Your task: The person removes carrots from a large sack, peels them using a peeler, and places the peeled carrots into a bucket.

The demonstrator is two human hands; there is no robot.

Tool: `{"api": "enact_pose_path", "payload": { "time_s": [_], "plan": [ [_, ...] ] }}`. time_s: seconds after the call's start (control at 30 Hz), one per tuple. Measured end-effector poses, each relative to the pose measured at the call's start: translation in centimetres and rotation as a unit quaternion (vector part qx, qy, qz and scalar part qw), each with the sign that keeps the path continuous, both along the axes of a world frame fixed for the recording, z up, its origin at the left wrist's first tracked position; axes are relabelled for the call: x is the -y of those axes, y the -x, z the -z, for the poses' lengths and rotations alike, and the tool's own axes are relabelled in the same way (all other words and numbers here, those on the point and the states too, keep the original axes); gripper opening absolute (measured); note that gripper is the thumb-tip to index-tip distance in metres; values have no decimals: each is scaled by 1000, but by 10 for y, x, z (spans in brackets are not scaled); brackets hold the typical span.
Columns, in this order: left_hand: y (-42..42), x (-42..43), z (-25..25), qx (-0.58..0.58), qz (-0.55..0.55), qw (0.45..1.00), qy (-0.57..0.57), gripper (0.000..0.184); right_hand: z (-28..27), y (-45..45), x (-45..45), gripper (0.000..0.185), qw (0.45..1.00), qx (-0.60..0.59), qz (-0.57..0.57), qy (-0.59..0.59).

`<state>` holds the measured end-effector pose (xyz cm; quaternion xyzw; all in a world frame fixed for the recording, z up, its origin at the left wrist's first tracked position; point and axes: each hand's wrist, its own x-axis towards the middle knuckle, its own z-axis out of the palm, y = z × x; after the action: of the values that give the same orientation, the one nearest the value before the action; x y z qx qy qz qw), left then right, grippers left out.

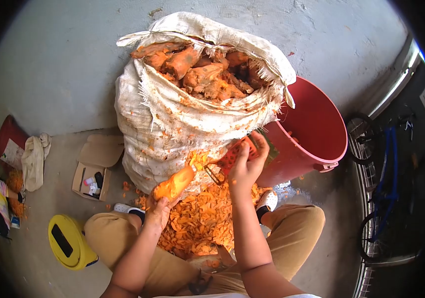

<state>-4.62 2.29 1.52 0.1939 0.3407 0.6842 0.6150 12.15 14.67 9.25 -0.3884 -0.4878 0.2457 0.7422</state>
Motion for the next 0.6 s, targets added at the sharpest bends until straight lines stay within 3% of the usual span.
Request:
{"api": "enact_pose_path", "payload": {
  "time_s": [0.07, 0.2, 0.4, 0.6],
  "plan": [
    [0, 1, 0, 5, 4, 1000, -5, 58, -14, 4, 6, 26, 984, -138, -99, 52],
    [-2, -2, 1, 1, 2, 1000, -7, 59, -3, 18, 11, 24, 961, -184, -185, 96],
    [-13, 1, -4, -10, -19, 1000, -4, 56, 29, 58, 28, 20, 972, -138, -124, 146],
    [-18, 0, -5, -56, -24, 998, -6, 55, 64, 43, 1, 17, 959, -150, -58, 233]
  ]
}}
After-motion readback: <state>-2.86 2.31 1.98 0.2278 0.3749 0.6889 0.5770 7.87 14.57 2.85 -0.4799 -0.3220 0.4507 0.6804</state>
